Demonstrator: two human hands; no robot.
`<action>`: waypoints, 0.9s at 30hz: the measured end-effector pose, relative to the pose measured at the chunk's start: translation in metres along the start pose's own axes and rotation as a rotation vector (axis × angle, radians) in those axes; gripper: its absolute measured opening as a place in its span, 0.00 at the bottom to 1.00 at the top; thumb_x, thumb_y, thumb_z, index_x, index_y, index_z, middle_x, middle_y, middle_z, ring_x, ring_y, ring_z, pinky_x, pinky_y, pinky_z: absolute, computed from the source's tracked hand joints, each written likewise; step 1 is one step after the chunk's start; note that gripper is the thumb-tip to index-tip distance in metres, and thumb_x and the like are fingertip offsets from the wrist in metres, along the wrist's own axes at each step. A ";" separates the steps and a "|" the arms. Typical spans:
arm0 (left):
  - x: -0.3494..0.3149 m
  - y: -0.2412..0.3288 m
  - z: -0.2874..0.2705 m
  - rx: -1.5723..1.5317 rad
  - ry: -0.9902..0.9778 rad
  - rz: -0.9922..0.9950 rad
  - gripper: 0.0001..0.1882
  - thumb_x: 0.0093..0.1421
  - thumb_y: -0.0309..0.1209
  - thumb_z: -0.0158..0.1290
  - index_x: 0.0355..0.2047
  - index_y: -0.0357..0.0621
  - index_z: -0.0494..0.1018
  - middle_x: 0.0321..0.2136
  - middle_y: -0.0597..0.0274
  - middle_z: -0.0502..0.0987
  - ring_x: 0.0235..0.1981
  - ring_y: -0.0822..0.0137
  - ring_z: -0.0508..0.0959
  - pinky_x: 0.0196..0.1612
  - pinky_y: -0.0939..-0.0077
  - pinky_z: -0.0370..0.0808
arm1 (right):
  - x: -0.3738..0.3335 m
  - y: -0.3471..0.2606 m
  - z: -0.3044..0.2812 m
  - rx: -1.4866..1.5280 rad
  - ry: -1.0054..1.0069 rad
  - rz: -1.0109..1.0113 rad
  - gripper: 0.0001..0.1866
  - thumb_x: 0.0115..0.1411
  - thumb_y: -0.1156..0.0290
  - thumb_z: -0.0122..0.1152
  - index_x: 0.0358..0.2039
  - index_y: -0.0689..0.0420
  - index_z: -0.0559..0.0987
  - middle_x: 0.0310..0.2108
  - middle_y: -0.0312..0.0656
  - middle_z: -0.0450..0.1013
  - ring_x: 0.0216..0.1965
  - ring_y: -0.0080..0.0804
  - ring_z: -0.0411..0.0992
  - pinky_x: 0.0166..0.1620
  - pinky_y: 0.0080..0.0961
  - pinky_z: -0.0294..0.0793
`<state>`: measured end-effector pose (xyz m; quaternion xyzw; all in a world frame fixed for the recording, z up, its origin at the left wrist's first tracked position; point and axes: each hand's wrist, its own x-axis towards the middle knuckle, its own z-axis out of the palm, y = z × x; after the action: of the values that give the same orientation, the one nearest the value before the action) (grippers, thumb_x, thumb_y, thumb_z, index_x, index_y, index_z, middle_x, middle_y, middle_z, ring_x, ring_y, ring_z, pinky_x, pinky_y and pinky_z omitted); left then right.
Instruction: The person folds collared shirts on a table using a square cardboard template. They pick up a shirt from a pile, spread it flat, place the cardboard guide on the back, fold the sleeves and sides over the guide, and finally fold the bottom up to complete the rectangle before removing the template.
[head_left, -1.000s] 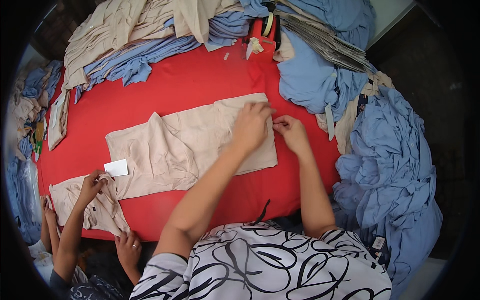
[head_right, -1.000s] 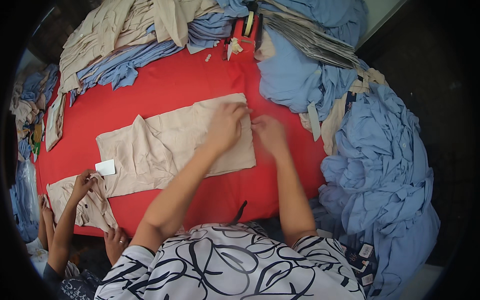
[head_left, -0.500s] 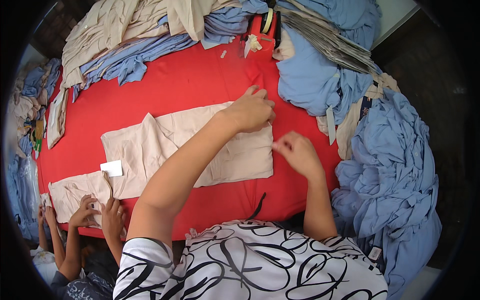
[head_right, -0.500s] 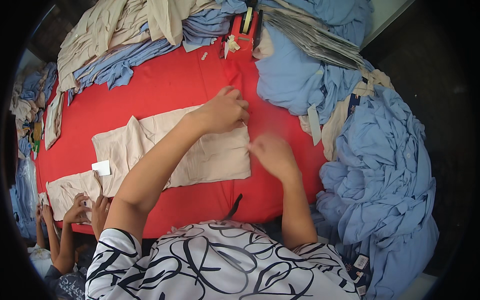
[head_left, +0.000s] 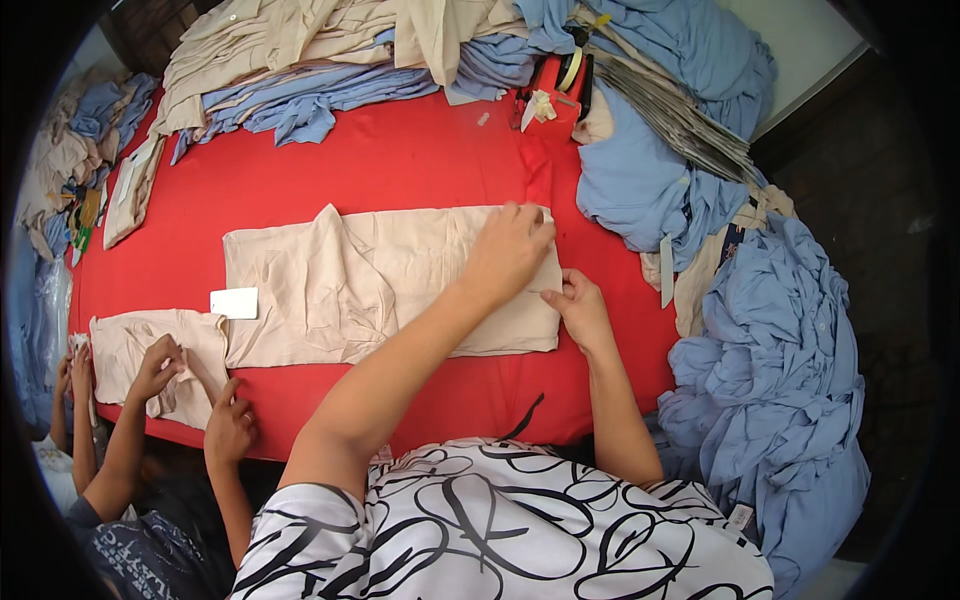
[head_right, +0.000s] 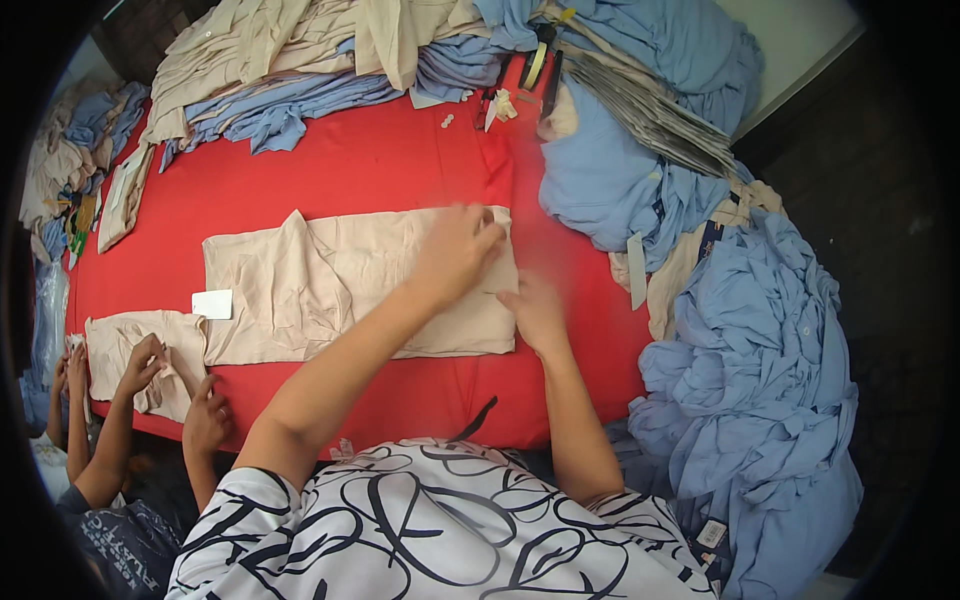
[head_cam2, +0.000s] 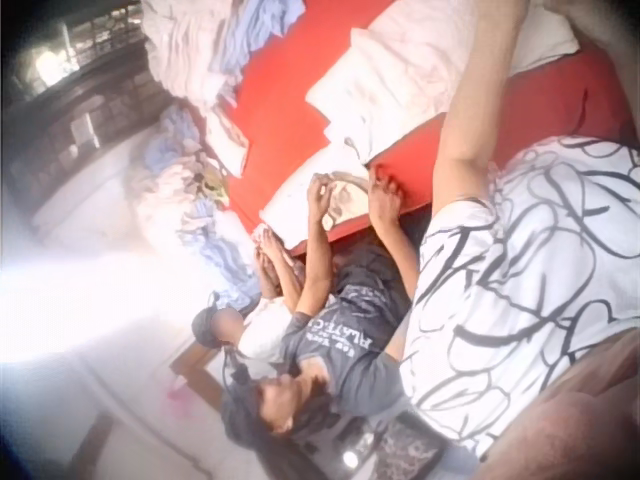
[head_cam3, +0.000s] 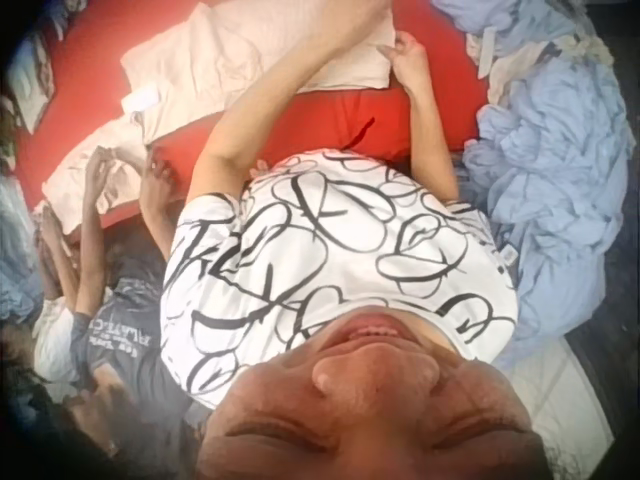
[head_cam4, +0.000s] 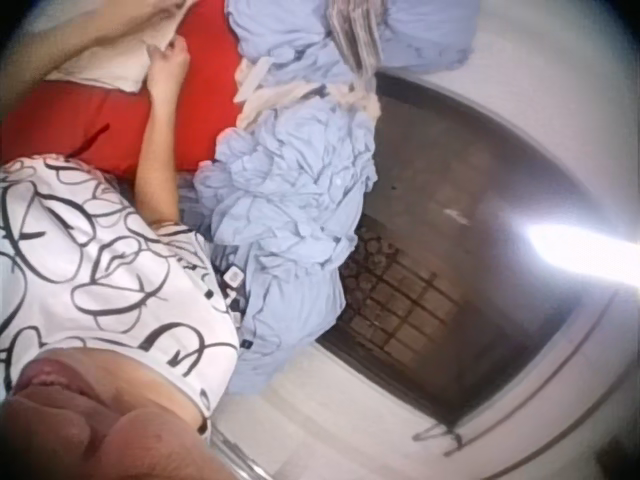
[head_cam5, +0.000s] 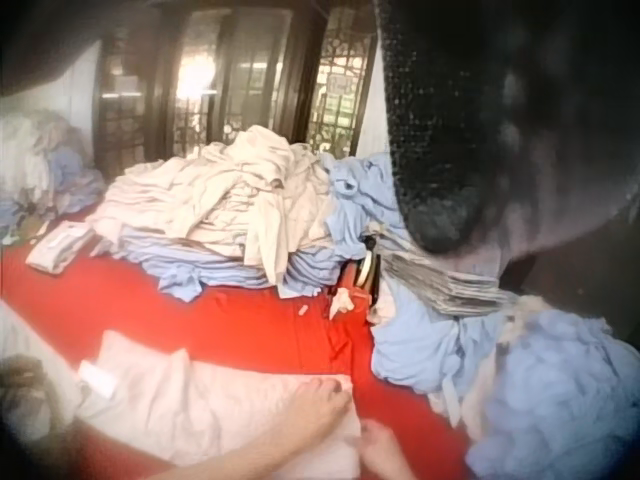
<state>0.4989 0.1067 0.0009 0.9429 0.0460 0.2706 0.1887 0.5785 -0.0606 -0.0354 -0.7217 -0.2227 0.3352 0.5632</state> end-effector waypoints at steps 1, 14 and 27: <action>-0.013 0.009 0.001 -0.052 -0.087 -0.032 0.11 0.53 0.27 0.58 0.37 0.42 0.74 0.39 0.55 0.72 0.42 0.54 0.73 0.47 0.58 0.71 | -0.002 -0.002 0.003 -0.051 0.029 -0.026 0.18 0.55 0.78 0.64 0.46 0.68 0.75 0.41 0.47 0.78 0.43 0.34 0.76 0.47 0.30 0.73; -0.077 0.015 -0.006 -0.075 -0.011 -0.070 0.10 0.58 0.31 0.55 0.37 0.38 0.74 0.34 0.53 0.74 0.37 0.52 0.75 0.44 0.61 0.74 | -0.001 0.005 -0.005 -0.395 0.139 -0.167 0.18 0.57 0.72 0.66 0.47 0.64 0.74 0.40 0.52 0.76 0.42 0.46 0.76 0.45 0.35 0.73; -0.053 0.007 -0.059 -0.780 0.059 -0.858 0.21 0.61 0.37 0.52 0.48 0.32 0.71 0.40 0.39 0.78 0.43 0.46 0.79 0.47 0.60 0.74 | -0.018 -0.064 0.027 0.505 -0.224 -0.019 0.37 0.57 0.79 0.50 0.68 0.62 0.55 0.63 0.53 0.65 0.39 0.23 0.70 0.41 0.18 0.67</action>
<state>0.4223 0.1097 0.0235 0.6927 0.3264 0.1928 0.6136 0.5507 -0.0382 0.0266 -0.5145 -0.1998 0.4527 0.7003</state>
